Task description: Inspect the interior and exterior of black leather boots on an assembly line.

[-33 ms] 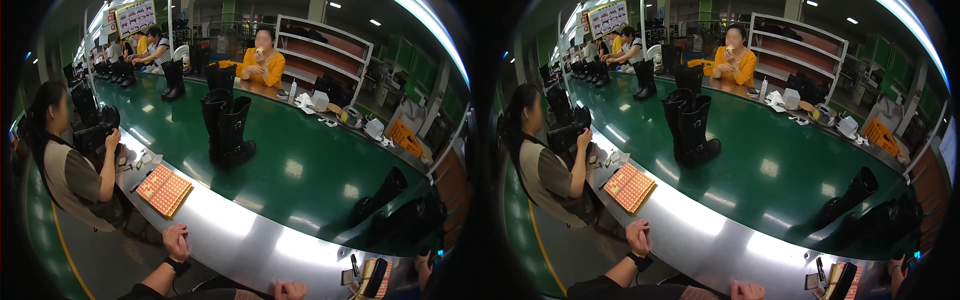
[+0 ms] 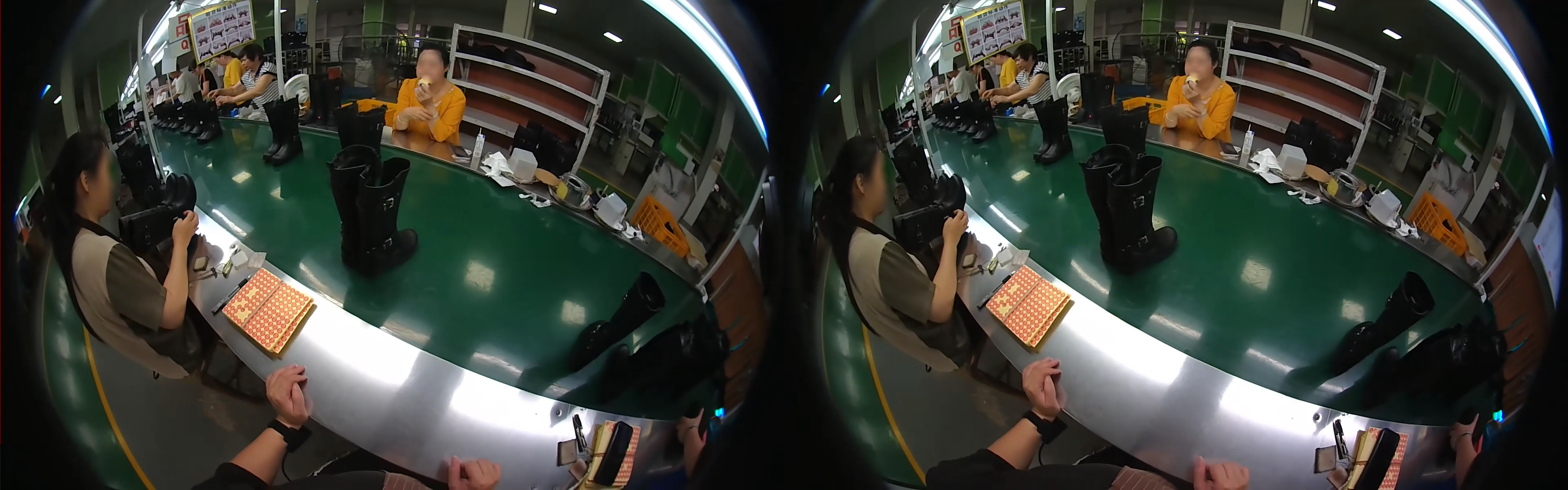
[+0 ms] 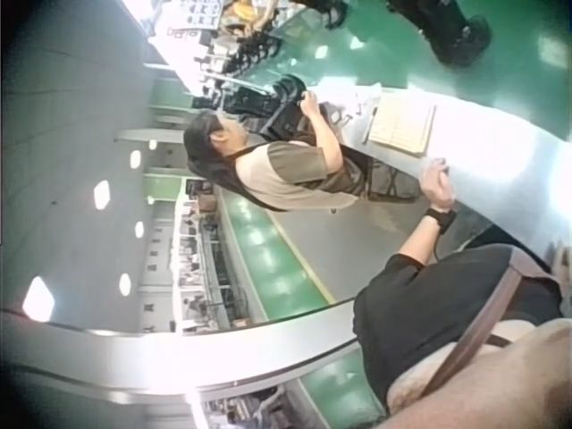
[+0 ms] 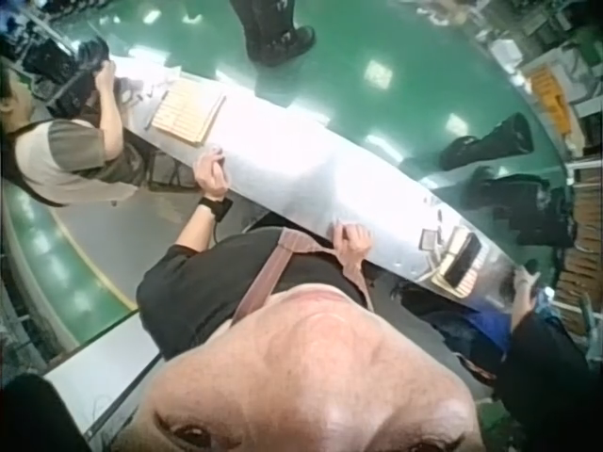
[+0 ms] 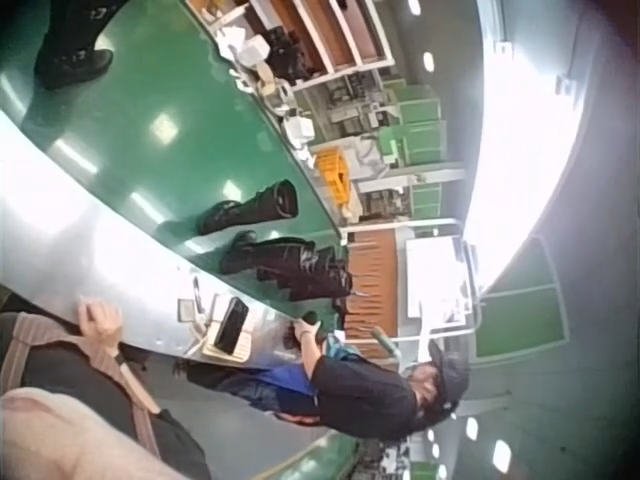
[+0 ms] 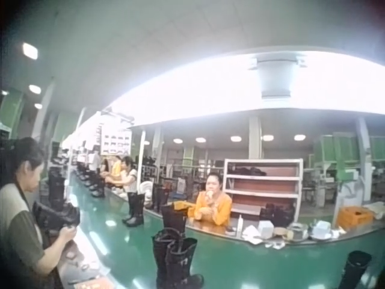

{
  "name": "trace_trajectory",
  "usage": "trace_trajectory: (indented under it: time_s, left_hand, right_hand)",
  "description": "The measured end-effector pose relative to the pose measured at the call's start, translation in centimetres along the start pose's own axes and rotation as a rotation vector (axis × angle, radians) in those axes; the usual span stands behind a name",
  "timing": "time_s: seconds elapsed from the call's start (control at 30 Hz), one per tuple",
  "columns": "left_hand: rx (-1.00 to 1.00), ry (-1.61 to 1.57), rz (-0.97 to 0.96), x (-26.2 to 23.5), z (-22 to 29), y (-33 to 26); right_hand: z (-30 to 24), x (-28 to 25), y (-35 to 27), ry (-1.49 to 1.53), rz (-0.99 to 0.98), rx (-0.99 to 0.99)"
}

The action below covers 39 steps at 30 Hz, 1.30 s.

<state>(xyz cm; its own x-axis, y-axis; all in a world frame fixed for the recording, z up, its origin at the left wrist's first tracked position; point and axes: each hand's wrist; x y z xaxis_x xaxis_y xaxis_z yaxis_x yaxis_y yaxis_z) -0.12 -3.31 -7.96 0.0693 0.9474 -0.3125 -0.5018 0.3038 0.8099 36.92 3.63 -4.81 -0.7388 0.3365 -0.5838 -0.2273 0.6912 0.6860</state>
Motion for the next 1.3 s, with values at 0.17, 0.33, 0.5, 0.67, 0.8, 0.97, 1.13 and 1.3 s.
trace_trajectory:
  time_s: [0.17,0.33,0.5,0.67,0.8,0.97,1.13,1.3]
  left_hand:
    - [-0.027,-0.013,-0.024,-0.06,0.15,0.01]
    - [-0.022,-0.019,-0.014,-0.12,0.09,0.01]
    - [-0.026,-0.024,-0.007,-0.14,0.22,0.02]
    - [-0.026,-0.026,-0.004,-0.12,0.25,0.01]
    - [-0.026,-0.029,-0.009,-0.12,0.1,-0.07]
    - [-0.004,-0.015,-0.006,-0.13,0.22,0.06]
    - [-0.009,-0.016,-0.012,-0.08,0.03,-0.02]
    - [-0.006,-0.016,-0.015,-0.08,0.06,0.0]
  right_hand:
    - [0.38,0.35,-0.45,-0.025,0.007,-0.02]
    - [0.35,0.55,-0.33,-0.02,0.038,-0.046]
    - [0.47,0.55,-0.62,-0.04,0.026,-0.048]
    - [0.5,0.66,-0.57,-0.032,0.052,-0.06]
    - [0.45,0.63,-0.44,-0.036,0.069,-0.067]
    - [0.48,0.49,-0.46,-0.043,0.069,-0.061]
    - [0.59,0.65,-0.53,-0.04,0.068,-0.068]
    - [0.66,0.78,-0.56,-0.032,0.073,-0.072]
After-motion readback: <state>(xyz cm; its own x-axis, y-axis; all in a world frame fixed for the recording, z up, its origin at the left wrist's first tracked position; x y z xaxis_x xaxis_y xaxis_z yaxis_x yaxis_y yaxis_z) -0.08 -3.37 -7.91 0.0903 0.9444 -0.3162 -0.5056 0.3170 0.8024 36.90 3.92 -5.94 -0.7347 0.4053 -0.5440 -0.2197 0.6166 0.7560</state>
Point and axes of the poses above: each hand's wrist, its own y-axis towards the middle knuckle, its own x-axis out of the palm, z = x × y, and after that the axes turned 9 degrees about z, right-handed
